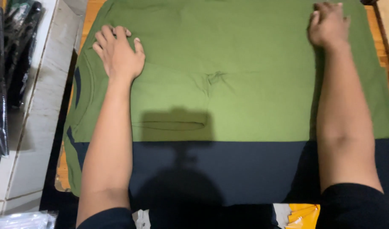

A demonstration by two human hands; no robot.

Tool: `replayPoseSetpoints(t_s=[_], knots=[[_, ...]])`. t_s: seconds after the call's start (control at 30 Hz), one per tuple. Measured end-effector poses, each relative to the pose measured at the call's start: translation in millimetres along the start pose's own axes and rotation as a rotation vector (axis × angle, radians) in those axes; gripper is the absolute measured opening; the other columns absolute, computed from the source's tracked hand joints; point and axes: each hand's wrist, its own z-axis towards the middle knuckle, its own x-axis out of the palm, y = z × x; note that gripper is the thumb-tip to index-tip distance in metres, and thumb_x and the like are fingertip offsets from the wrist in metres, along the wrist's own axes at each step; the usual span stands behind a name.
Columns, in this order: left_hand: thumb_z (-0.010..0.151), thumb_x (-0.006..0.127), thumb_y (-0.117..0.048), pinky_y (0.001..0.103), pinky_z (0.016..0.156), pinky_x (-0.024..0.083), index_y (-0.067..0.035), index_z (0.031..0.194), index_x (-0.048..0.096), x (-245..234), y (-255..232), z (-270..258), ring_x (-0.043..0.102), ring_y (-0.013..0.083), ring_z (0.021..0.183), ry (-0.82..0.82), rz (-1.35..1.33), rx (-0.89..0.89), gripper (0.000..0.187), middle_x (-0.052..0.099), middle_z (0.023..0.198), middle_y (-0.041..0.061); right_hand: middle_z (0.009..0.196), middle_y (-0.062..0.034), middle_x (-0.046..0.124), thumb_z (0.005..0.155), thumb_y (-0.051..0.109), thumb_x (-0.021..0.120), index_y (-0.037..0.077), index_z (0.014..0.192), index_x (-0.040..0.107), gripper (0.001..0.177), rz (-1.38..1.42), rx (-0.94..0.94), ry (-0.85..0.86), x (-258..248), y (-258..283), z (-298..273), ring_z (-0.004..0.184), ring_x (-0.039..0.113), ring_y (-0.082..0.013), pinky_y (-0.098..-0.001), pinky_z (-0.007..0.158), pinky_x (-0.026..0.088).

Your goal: Folding a black t-shirt, placing it in a plastic bag, and then preparing a green t-shirt for folding.

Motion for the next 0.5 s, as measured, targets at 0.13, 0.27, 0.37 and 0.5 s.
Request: replayPoseSetpoints(t_s=[0.13, 0.27, 0.37, 0.5], knots=[[0.097, 0.063, -0.032, 0.051, 0.091, 0.033, -0.01, 0.11, 0.06, -4, -2, -1, 0.043, 0.0393, 0.114, 0.019, -0.011, -0.009, 0.026, 0.05, 0.12, 0.019, 0.139, -0.0398, 0.061, 0.114, 0.031, 0.036, -0.001, 0.136, 0.07, 0.051, -0.145, 0.054, -0.04, 38, -102, 59, 0.138, 0.029, -0.0566, -0.084, 0.093, 0.015], [0.097, 0.06, -0.033, 0.049, 0.094, 0.032, -0.012, 0.112, 0.059, -5, -4, 1, 0.042, 0.0373, 0.118, 0.077, -0.013, -0.056, 0.026, 0.05, 0.125, 0.019, 0.125, -0.0442, 0.067, 0.121, 0.03, 0.043, -0.007, 0.116, 0.077, 0.05, -0.193, 0.185, -0.04, 52, -146, 82, 0.12, 0.055, -0.0616, -0.0862, 0.096, 0.016], [0.096, 0.062, -0.032, 0.05, 0.092, 0.032, -0.012, 0.11, 0.06, -4, -3, 0, 0.042, 0.0376, 0.118, 0.039, -0.016, -0.041, 0.025, 0.05, 0.125, 0.019, 0.112, -0.0376, 0.074, 0.114, 0.037, 0.053, 0.003, 0.118, 0.085, 0.046, -0.335, 0.087, -0.163, 72, -202, 103, 0.097, 0.065, -0.061, -0.0632, 0.079, 0.051], [0.098, 0.06, -0.033, 0.049, 0.092, 0.032, -0.011, 0.112, 0.059, -5, -3, 2, 0.042, 0.0364, 0.116, 0.071, 0.0, -0.044, 0.026, 0.049, 0.124, 0.019, 0.098, -0.0297, 0.075, 0.126, 0.036, 0.052, -0.008, 0.105, 0.073, 0.053, -0.074, 0.054, -0.222, 123, -306, 146, 0.089, 0.072, -0.0458, -0.0544, 0.066, 0.052]])
